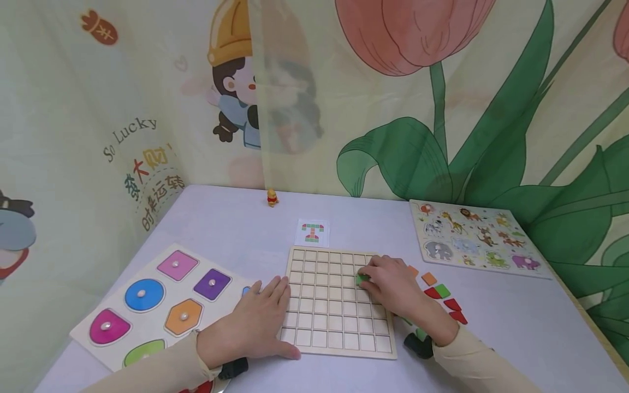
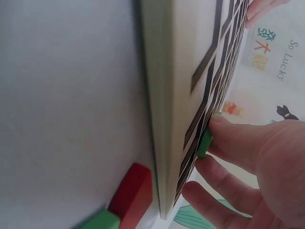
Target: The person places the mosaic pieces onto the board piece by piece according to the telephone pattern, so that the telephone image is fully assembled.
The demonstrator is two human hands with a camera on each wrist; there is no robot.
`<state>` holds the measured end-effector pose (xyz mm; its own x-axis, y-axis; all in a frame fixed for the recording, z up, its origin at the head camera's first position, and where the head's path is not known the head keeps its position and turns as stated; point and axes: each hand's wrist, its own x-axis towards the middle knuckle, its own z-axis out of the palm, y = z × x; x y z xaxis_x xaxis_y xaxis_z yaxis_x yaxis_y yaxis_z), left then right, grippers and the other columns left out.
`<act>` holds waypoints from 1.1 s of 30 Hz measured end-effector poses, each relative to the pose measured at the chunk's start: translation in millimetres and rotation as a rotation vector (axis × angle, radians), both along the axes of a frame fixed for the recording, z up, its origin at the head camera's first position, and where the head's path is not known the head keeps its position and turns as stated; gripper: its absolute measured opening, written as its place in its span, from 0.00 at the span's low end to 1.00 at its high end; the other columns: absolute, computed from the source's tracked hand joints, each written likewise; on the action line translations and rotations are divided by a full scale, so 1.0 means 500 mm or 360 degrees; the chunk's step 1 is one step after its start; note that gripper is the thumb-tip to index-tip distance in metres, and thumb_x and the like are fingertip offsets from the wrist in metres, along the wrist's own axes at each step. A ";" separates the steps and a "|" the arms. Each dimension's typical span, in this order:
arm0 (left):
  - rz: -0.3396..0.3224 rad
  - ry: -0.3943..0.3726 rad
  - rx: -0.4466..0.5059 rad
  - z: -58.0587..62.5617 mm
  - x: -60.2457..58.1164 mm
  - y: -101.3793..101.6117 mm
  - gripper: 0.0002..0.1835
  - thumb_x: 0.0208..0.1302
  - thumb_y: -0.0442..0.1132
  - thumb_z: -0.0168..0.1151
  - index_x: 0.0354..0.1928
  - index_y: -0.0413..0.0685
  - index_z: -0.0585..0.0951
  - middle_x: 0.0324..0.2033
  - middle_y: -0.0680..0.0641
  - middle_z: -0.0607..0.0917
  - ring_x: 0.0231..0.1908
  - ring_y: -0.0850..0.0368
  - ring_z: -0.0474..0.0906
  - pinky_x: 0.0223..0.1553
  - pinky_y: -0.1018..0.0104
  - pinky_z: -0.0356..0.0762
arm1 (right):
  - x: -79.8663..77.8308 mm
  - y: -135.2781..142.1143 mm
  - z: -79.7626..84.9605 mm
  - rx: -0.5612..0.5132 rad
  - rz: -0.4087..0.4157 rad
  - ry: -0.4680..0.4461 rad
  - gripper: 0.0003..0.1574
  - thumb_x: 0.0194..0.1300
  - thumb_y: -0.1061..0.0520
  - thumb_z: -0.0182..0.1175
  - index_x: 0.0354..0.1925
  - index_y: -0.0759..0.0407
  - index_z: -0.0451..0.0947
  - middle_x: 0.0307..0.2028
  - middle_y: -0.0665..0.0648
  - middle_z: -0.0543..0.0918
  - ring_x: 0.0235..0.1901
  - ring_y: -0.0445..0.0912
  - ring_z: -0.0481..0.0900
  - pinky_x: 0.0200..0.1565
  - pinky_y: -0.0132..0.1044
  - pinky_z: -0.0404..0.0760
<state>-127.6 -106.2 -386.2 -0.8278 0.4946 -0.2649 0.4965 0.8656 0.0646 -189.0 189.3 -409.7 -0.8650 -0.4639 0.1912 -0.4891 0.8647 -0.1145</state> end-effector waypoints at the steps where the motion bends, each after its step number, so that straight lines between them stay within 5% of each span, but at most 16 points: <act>1: -0.0001 0.0002 -0.0002 0.000 0.000 0.000 0.68 0.49 0.83 0.61 0.77 0.35 0.61 0.79 0.37 0.59 0.80 0.41 0.54 0.76 0.38 0.58 | 0.000 -0.002 0.001 0.0003 -0.0003 -0.0010 0.15 0.60 0.52 0.75 0.46 0.53 0.90 0.34 0.49 0.82 0.35 0.43 0.74 0.50 0.50 0.79; 20: -0.0028 0.0041 -0.0055 -0.001 0.000 0.001 0.67 0.49 0.83 0.60 0.77 0.36 0.62 0.79 0.37 0.60 0.80 0.42 0.54 0.75 0.39 0.60 | 0.002 -0.011 0.004 0.0025 -0.0046 -0.0054 0.15 0.59 0.54 0.76 0.45 0.52 0.91 0.35 0.49 0.82 0.35 0.44 0.73 0.52 0.52 0.79; 33: -0.0038 0.0031 -0.0035 0.003 0.002 0.001 0.66 0.50 0.82 0.60 0.77 0.36 0.63 0.79 0.37 0.60 0.80 0.42 0.55 0.75 0.39 0.60 | -0.003 0.003 -0.003 -0.0080 0.0030 -0.0021 0.16 0.57 0.55 0.77 0.46 0.51 0.92 0.34 0.48 0.83 0.31 0.40 0.71 0.36 0.34 0.71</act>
<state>-126.8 -105.8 -384.7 -0.8211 0.5083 -0.2597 0.5178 0.8547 0.0356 -190.5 190.9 -411.1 -0.8588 -0.4704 0.2031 -0.5034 0.8483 -0.1639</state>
